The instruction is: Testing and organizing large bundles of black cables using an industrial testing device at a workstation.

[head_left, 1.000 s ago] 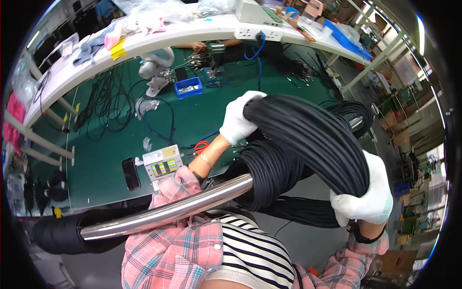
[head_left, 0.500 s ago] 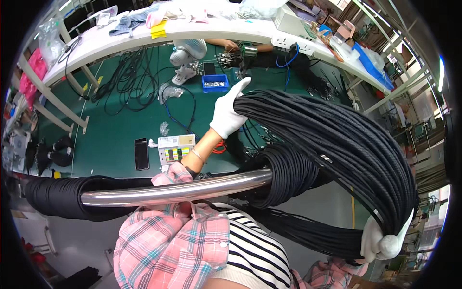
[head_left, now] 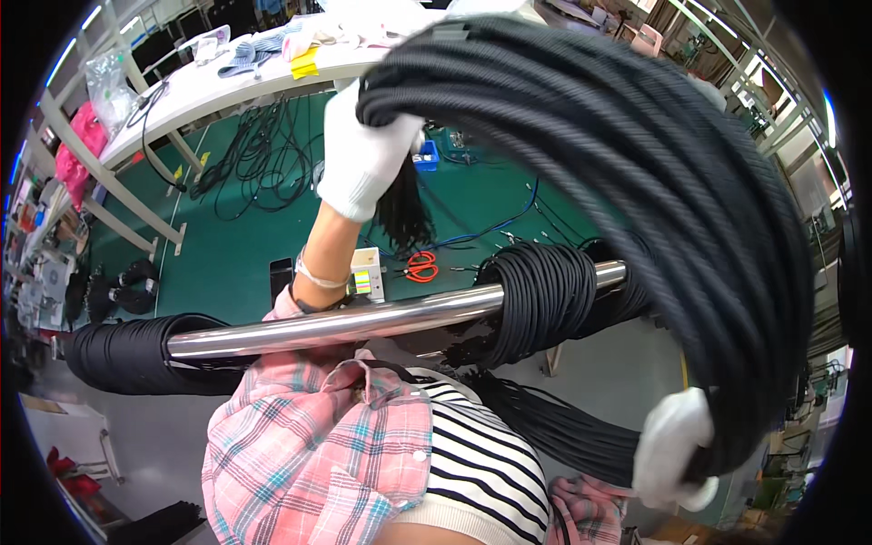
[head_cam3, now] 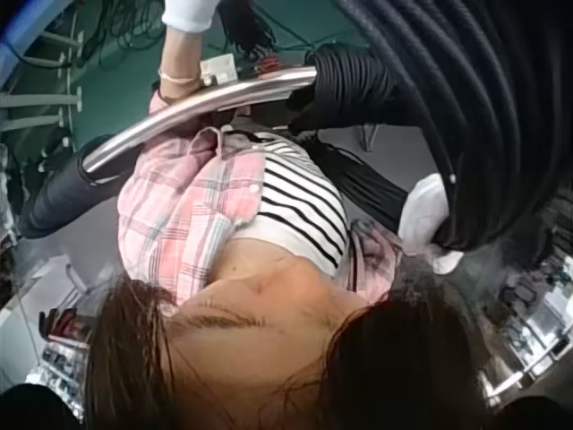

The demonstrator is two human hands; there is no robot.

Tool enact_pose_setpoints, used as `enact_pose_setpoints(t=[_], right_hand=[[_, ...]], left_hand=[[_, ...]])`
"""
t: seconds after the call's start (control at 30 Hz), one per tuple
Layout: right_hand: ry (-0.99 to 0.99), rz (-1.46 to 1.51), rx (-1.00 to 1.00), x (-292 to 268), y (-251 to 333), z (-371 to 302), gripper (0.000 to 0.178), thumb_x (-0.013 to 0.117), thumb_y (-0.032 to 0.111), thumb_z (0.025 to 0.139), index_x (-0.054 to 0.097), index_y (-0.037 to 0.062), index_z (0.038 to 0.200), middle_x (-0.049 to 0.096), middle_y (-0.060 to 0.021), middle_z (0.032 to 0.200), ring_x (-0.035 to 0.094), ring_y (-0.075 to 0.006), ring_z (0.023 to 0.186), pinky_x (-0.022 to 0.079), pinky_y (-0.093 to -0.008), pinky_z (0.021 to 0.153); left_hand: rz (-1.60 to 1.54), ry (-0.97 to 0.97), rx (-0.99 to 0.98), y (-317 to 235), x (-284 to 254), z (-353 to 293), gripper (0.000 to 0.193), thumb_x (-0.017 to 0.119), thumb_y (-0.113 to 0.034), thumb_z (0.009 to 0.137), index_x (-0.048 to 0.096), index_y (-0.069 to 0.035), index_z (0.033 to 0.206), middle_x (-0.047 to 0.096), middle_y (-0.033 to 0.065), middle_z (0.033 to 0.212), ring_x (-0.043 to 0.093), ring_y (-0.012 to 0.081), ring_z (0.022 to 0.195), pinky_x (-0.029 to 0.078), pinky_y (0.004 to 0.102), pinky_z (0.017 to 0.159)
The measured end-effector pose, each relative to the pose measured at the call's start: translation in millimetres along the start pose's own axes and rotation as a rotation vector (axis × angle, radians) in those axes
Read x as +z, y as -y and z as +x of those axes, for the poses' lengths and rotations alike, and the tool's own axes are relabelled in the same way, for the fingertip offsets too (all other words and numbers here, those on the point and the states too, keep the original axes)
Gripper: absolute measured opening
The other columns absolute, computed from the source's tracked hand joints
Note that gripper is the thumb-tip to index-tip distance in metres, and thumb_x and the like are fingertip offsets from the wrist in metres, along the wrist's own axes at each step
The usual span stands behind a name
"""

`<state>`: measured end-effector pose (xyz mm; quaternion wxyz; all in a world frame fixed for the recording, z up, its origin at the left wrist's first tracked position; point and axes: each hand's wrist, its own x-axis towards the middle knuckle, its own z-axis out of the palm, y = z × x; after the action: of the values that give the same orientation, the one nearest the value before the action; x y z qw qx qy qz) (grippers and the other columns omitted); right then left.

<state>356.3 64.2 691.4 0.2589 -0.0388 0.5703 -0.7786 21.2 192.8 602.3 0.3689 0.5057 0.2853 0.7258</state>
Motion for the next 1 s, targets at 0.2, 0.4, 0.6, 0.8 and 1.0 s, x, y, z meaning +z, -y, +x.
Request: enact_pose_setpoints(t=[0.2,0.4,0.6,0.8,1.0], right_hand=[[1.545,-0.539,0.320,10.9,-108.2,60.3,0.011,0.058,0.000,0.080,0.056,-0.0030,0.091,0.063,-0.0120,0.072,0.061,-0.0211,0.060,0.049,-0.0304,0.055],[3.493,-0.857,1.626,5.2,-99.4,136.1,0.062,0.064,-0.012,0.066,0.039,-0.0018,0.122,0.059,-0.0145,0.066,0.059,-0.0176,0.047,0.048,-0.0305,0.045],[4.468,0.054,1.186,-36.7,-105.2,143.7,0.018,0.074,0.006,0.078,0.064,-0.0034,0.090,0.067,-0.0080,0.073,0.063,-0.0109,0.056,0.050,-0.0250,0.053],[3.931,0.720,1.814,-66.4,-125.4,176.4,0.054,0.073,0.024,0.075,0.055,-0.0060,0.116,0.067,-0.0234,0.084,0.070,-0.0333,0.076,0.055,-0.0355,0.074],[4.236,0.886,0.852,-80.2,-180.8,188.3,0.052,0.071,0.037,0.072,0.061,0.0058,0.113,0.067,-0.0179,0.100,0.065,-0.0339,0.094,0.052,-0.0412,0.085]], left_hand=[[0.060,0.299,-0.507,13.1,-4.7,-63.6,0.019,0.067,-0.012,0.081,0.063,0.001,0.094,0.058,0.0028,0.068,0.054,0.0107,0.056,0.047,0.0272,0.057],[0.177,0.482,-0.744,39.7,-22.8,-117.4,0.029,0.064,-0.025,0.087,0.064,-0.002,0.105,0.064,0.0020,0.083,0.060,0.0119,0.079,0.047,0.0242,0.074],[0.246,0.658,-0.721,75.3,-15.6,-146.9,0.029,0.063,-0.025,0.088,0.064,-0.002,0.106,0.064,0.0029,0.086,0.060,0.0129,0.081,0.047,0.0252,0.075],[0.266,1.106,-0.620,91.7,1.4,-203.7,0.029,0.061,-0.025,0.089,0.063,-0.002,0.107,0.064,0.0038,0.088,0.060,0.0140,0.083,0.047,0.0264,0.077],[0.336,1.347,-0.510,111.5,28.0,-209.5,0.030,0.059,-0.026,0.091,0.063,-0.003,0.109,0.065,0.0048,0.091,0.060,0.0152,0.085,0.047,0.0276,0.079]])
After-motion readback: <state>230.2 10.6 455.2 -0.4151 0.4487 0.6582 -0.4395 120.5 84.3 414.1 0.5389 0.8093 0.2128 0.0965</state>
